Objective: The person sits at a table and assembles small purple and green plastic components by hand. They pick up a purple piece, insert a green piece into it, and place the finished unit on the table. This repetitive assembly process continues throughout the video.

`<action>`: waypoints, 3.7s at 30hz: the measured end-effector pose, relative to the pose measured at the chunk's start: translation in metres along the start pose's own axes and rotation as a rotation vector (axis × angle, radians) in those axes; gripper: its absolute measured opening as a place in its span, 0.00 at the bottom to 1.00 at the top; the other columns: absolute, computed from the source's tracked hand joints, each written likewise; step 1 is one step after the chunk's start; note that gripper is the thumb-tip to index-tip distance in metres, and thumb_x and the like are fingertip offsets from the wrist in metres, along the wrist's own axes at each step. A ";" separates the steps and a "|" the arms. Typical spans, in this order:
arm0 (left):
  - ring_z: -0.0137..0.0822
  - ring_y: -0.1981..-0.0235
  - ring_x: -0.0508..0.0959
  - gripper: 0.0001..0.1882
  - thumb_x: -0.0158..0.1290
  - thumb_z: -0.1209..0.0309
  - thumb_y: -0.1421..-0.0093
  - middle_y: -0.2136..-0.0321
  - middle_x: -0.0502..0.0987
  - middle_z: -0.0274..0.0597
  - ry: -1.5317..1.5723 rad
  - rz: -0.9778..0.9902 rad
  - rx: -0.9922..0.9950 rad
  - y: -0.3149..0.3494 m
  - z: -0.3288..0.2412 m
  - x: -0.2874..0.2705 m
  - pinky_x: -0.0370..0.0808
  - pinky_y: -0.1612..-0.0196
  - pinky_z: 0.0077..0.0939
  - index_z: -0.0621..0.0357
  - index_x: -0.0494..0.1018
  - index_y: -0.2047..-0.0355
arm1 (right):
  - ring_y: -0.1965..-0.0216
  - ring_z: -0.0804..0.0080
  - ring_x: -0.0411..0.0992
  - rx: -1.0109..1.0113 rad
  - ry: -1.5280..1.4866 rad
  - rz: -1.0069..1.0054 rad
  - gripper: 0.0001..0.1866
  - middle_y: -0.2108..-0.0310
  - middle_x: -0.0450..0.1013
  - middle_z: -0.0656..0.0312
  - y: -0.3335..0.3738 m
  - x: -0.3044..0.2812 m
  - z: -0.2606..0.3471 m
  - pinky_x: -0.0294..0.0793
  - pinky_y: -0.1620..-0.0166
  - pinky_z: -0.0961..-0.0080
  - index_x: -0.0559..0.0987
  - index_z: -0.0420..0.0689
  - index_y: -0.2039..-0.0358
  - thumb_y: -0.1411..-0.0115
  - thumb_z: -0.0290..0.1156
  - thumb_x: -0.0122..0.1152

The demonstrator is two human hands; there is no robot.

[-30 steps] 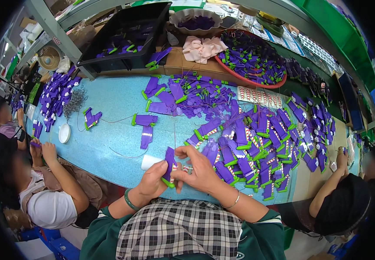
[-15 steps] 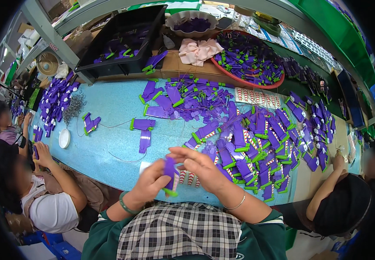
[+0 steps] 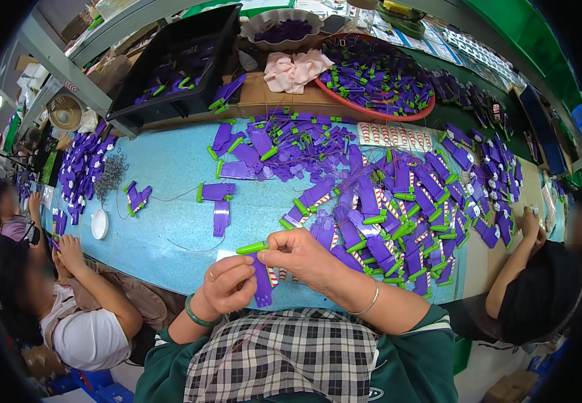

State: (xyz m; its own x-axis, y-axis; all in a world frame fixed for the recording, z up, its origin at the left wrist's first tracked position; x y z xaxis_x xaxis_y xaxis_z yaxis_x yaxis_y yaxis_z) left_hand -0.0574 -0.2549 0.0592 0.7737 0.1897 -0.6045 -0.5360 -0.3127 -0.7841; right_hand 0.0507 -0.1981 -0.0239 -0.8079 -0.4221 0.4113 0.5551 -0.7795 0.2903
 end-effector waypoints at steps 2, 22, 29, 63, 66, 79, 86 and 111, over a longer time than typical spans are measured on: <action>0.42 0.63 0.77 0.14 0.59 0.85 0.60 0.66 0.72 0.42 0.002 -0.006 0.011 0.002 -0.005 0.000 0.78 0.69 0.25 0.58 0.71 0.73 | 0.79 0.90 0.59 0.041 -0.008 0.023 0.13 0.83 0.66 0.74 -0.001 0.001 -0.006 0.56 0.76 0.85 0.76 0.45 0.81 0.41 0.34 0.59; 0.35 0.72 0.77 0.07 0.57 0.84 0.49 0.73 0.74 0.44 0.617 -0.099 -0.683 0.007 0.044 0.040 0.74 0.70 0.24 0.64 0.73 0.69 | 0.65 0.75 0.71 -0.605 0.761 -0.340 0.11 0.63 0.71 0.59 0.056 -0.020 0.056 0.73 0.61 0.77 0.73 0.36 0.61 0.45 0.21 0.61; 0.39 0.76 0.75 0.04 0.57 0.78 0.48 0.74 0.73 0.43 0.211 0.176 -0.542 -0.051 0.125 0.085 0.73 0.71 0.28 0.63 0.73 0.71 | 0.61 0.78 0.72 -0.535 -0.159 -0.436 0.14 0.61 0.70 0.62 0.049 -0.086 0.024 0.80 0.57 0.70 0.68 0.38 0.52 0.38 0.17 0.47; 0.35 0.61 0.79 0.12 0.54 0.85 0.44 0.63 0.77 0.46 1.406 -0.487 -1.199 0.046 0.066 0.076 0.79 0.55 0.30 0.65 0.71 0.59 | 0.76 0.78 0.64 -0.744 0.772 -0.537 0.25 0.77 0.65 0.66 0.069 -0.029 0.042 0.61 0.74 0.80 0.81 0.50 0.55 0.55 0.15 0.66; 0.34 0.62 0.79 0.11 0.54 0.85 0.44 0.64 0.78 0.45 1.279 -0.411 -1.212 0.051 0.068 0.072 0.79 0.56 0.28 0.66 0.72 0.60 | 0.77 0.77 0.64 -0.658 0.844 -0.492 0.22 0.78 0.65 0.65 0.067 -0.026 0.043 0.61 0.74 0.79 0.82 0.49 0.57 0.54 0.17 0.65; 0.25 0.63 0.76 0.10 0.58 0.79 0.46 0.64 0.77 0.36 1.401 -0.156 -1.355 0.066 0.050 0.094 0.74 0.59 0.22 0.64 0.74 0.62 | 0.72 0.82 0.70 -0.408 0.474 -0.148 0.28 0.67 0.74 0.64 0.038 -0.014 0.015 0.72 0.68 0.83 0.75 0.44 0.49 0.53 0.18 0.67; 0.32 0.65 0.75 0.07 0.60 0.79 0.52 0.65 0.74 0.39 0.760 0.176 -0.864 0.016 0.051 0.030 0.71 0.62 0.23 0.63 0.76 0.71 | 0.72 0.66 0.74 -0.521 0.881 0.090 0.09 0.71 0.73 0.61 0.028 0.018 0.064 0.74 0.71 0.73 0.78 0.43 0.66 0.46 0.32 0.64; 0.31 0.70 0.75 0.11 0.38 0.65 0.31 0.71 0.74 0.42 0.945 -0.509 -1.138 0.073 0.102 0.005 0.75 0.64 0.27 0.59 0.64 0.58 | 0.66 0.61 0.76 -0.457 1.747 -0.343 0.08 0.71 0.77 0.54 -0.046 -0.098 0.101 0.76 0.65 0.64 0.80 0.40 0.68 0.49 0.26 0.57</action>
State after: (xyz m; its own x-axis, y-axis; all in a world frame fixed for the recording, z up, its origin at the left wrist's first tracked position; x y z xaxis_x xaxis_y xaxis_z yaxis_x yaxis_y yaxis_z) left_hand -0.1275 -0.1821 -0.0153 0.9449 -0.0038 0.3273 0.0280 -0.9953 -0.0924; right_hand 0.1239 -0.0744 0.0095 -0.2858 0.0546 -0.9567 0.4910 -0.8490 -0.1952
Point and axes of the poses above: each hand's wrist, its own y-axis away from the middle knuckle, its own x-axis out of the palm, z = x × y, the point moved 8 cm from there along -y, towards the middle knuckle
